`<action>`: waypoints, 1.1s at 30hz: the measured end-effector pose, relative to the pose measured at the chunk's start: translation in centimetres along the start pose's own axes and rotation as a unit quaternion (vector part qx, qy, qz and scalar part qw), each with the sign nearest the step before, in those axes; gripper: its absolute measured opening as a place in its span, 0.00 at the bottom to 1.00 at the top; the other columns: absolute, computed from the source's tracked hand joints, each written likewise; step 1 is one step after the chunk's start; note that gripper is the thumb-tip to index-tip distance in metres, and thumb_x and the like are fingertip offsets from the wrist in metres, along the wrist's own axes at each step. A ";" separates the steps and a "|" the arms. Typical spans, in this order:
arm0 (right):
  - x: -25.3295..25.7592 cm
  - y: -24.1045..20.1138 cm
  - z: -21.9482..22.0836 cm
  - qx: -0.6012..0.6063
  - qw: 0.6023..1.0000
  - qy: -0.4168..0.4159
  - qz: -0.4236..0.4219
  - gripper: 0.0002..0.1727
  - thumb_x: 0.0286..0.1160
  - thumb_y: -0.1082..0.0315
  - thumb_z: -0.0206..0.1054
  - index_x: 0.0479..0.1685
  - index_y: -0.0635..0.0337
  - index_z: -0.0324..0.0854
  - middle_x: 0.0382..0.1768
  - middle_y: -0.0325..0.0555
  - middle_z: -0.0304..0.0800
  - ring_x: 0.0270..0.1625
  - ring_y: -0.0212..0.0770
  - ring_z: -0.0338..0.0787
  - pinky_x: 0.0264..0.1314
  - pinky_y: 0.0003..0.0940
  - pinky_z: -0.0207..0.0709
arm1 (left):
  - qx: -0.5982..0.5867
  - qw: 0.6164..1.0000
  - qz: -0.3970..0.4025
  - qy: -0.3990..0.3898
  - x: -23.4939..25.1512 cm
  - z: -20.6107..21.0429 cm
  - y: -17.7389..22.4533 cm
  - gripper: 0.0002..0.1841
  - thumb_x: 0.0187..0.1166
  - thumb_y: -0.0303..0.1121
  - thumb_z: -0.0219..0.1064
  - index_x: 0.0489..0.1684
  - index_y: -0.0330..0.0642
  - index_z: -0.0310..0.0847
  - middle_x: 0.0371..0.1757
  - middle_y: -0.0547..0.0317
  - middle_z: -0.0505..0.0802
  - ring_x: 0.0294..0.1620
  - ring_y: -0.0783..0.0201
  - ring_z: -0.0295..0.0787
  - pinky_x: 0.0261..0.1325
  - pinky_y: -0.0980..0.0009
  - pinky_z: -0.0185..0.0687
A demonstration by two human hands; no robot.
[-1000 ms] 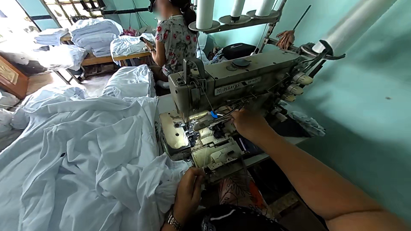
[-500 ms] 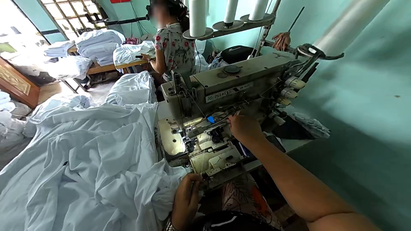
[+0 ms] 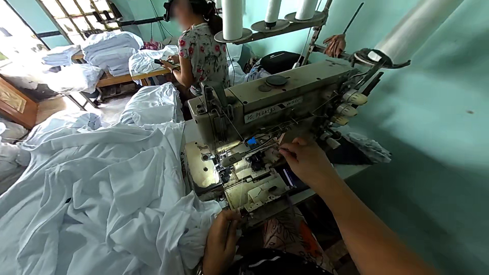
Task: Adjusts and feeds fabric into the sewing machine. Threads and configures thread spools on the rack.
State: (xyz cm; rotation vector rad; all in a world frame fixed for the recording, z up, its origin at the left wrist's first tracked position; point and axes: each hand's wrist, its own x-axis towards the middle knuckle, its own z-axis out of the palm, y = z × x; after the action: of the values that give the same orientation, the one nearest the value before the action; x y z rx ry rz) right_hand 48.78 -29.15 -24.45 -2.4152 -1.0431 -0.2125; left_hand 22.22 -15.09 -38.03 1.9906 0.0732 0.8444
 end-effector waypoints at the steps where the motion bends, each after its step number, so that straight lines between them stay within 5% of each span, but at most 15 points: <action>1: -0.1 0.6 0.4 0.014 0.997 0.058 -0.042 0.12 0.83 0.61 0.68 0.51 0.56 0.95 0.45 0.57 0.88 0.53 0.59 0.88 0.57 0.60 0.82 | -0.001 1.000 0.001 0.000 0.0 0.0 0.0 0.11 0.92 0.34 0.52 0.53 0.42 0.81 0.50 0.58 0.93 0.54 0.65 0.92 0.63 0.65 0.90; 5: -0.3 1.5 2.0 0.120 0.960 0.209 -0.143 0.11 0.79 0.57 0.71 0.49 0.48 0.97 0.43 0.43 0.97 0.51 0.47 0.91 0.59 0.50 0.80 | -0.009 1.000 -0.001 0.005 0.0 0.0 0.0 0.11 0.92 0.34 0.52 0.54 0.43 0.81 0.51 0.59 0.93 0.55 0.65 0.92 0.63 0.66 0.90; 7: -0.7 1.4 2.5 0.193 0.948 0.205 -0.149 0.09 0.77 0.62 0.73 0.47 0.51 0.97 0.46 0.41 0.97 0.54 0.38 0.91 0.64 0.40 0.81 | -0.004 1.000 -0.002 0.006 0.0 0.1 0.1 0.11 0.93 0.34 0.52 0.54 0.43 0.81 0.50 0.59 0.92 0.54 0.67 0.91 0.62 0.67 0.90; 11: -1.4 1.5 2.9 0.265 0.927 0.210 -0.164 0.06 0.74 0.68 0.75 0.43 0.57 0.95 0.48 0.46 0.91 0.54 0.31 0.90 0.59 0.23 0.86 | -0.008 1.000 -0.003 0.008 0.0 0.1 0.1 0.11 0.92 0.34 0.52 0.54 0.44 0.81 0.51 0.59 0.92 0.55 0.66 0.91 0.63 0.67 0.89; 17: -0.6 2.0 6.0 0.290 0.903 0.249 -0.196 0.04 0.76 0.71 0.72 0.42 0.61 0.91 0.48 0.47 0.91 0.57 0.31 0.89 0.62 0.22 0.84 | -0.003 1.000 -0.013 0.002 0.1 0.1 0.0 0.11 0.93 0.35 0.52 0.55 0.44 0.80 0.51 0.60 0.92 0.55 0.67 0.91 0.63 0.67 0.89; 29: 1.4 2.8 8.8 0.200 0.945 0.155 -0.206 0.10 0.83 0.72 0.63 0.47 0.65 0.90 0.50 0.58 0.87 0.55 0.47 0.88 0.61 0.38 0.85 | 0.001 1.000 -0.014 -0.002 0.1 0.1 0.0 0.10 0.93 0.35 0.52 0.55 0.46 0.80 0.52 0.60 0.91 0.56 0.66 0.91 0.64 0.67 0.88; 33: 1.3 3.1 8.5 0.207 0.939 0.165 -0.221 0.09 0.84 0.72 0.63 0.48 0.63 0.89 0.51 0.57 0.88 0.57 0.45 0.89 0.62 0.35 0.85 | -0.003 1.000 -0.013 0.001 0.1 0.1 -0.1 0.11 0.93 0.36 0.51 0.55 0.46 0.79 0.51 0.60 0.91 0.55 0.66 0.91 0.63 0.67 0.89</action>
State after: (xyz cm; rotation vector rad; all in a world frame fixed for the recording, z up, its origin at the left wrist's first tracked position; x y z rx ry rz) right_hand 51.52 -25.88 -32.56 -1.6800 -1.3039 -0.4805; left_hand 22.40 -15.07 -38.08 1.9795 0.0978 0.8276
